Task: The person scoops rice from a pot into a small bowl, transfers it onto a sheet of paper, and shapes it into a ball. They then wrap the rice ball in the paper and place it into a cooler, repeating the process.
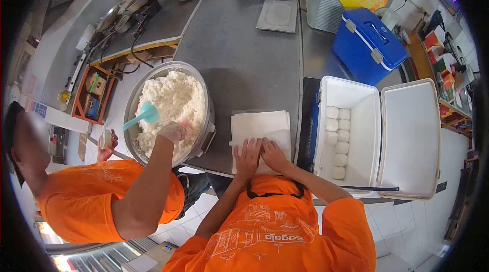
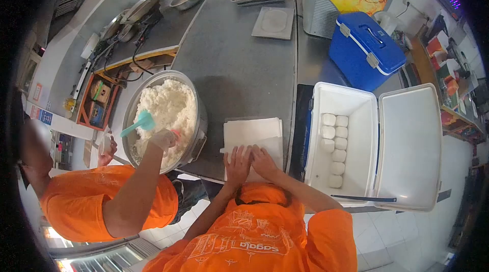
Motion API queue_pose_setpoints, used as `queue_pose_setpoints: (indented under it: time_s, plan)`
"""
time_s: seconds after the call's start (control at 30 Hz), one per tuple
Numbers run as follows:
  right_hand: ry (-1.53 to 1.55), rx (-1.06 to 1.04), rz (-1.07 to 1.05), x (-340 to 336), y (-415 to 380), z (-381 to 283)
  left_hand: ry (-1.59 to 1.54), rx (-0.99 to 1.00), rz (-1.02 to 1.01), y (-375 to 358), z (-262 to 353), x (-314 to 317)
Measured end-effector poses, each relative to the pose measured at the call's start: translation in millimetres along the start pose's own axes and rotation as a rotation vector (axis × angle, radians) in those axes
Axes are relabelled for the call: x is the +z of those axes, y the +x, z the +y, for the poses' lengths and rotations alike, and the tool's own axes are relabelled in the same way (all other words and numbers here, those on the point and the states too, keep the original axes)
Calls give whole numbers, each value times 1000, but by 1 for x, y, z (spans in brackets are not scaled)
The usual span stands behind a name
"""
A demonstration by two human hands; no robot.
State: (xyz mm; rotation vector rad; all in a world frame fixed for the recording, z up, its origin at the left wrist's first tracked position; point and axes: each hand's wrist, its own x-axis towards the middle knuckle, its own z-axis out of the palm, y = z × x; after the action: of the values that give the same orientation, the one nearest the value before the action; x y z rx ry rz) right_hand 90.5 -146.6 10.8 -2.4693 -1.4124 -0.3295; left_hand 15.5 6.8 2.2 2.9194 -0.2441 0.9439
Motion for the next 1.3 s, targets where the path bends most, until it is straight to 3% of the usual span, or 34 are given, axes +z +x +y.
queue_pose_setpoints:
  time_s: [0.07, 0.23, 0.3, 0.37, 0.4, 0.47, 0.53, 0.57, 0.6, 0.67, 0.7, 0.73, 0.77, 0.8, 0.87, 0.9, 0.97, 1.07, 1.1, 1.17, 1.3]
  plan:
    - [51, 29, 23, -6, -16, -8, 10, -49, -237, -3, -4, -3]
    - [126, 161, 110, 9, -34, 0, -151, -214, -305, -15, -21, -15]
    - [201, 285, -175, 6, -13, 18, -138, -267, -346, 8, -28, -12]
    - [103, 348, -63, -2, 23, 22, -103, -465, -131, 43, -30, -13]
    - [112, 426, -10, -1, 39, 24, -105, -464, -127, 50, -37, -7]
    - [123, 503, 43, 14, 44, 29, -392, -450, -497, 50, -54, 7]
    - [360, 528, -281, 38, 42, 39, -343, -463, -557, 41, -48, 12]
    - [357, 528, -274, 38, 32, 39, -297, -479, -616, 36, -44, 13]
    - [397, 443, -168, 27, 19, 32, -295, -475, -612, 20, -40, 17]
    - [440, 353, -66, 7, -2, 14, -378, -330, -209, -19, -33, 20]
    - [337, 218, 96, -7, -9, 7, -374, -332, -209, -22, -33, 15]
    - [232, 85, 256, -12, -13, 5, -386, -181, -128, -24, -34, 9]
    - [237, 88, 253, -12, -15, 8, -400, -30, -53, -26, -34, 4]
    - [316, 119, 123, -5, -19, 15, -404, -35, -62, -32, -40, 4]
    - [474, 148, -169, 15, -20, 43, -675, -280, -327, -36, -56, 13]
    - [473, 148, -170, 13, -9, 58, -676, -282, -326, -22, -58, 10]
    - [685, 314, -490, 9, 12, 78, -864, -633, -622, 12, -64, -5]
    - [810, 457, -400, 15, 25, 79, -830, -687, -677, 31, -68, -2]
    - [808, 452, -399, 24, 26, 73, -829, -688, -672, 23, -70, 12]
    - [310, 428, -170, 44, 23, 51, -437, -199, -455, -4, -74, 54]
    - [444, 360, -148, 9, 15, 36, -392, -273, -358, 5, -50, 34]
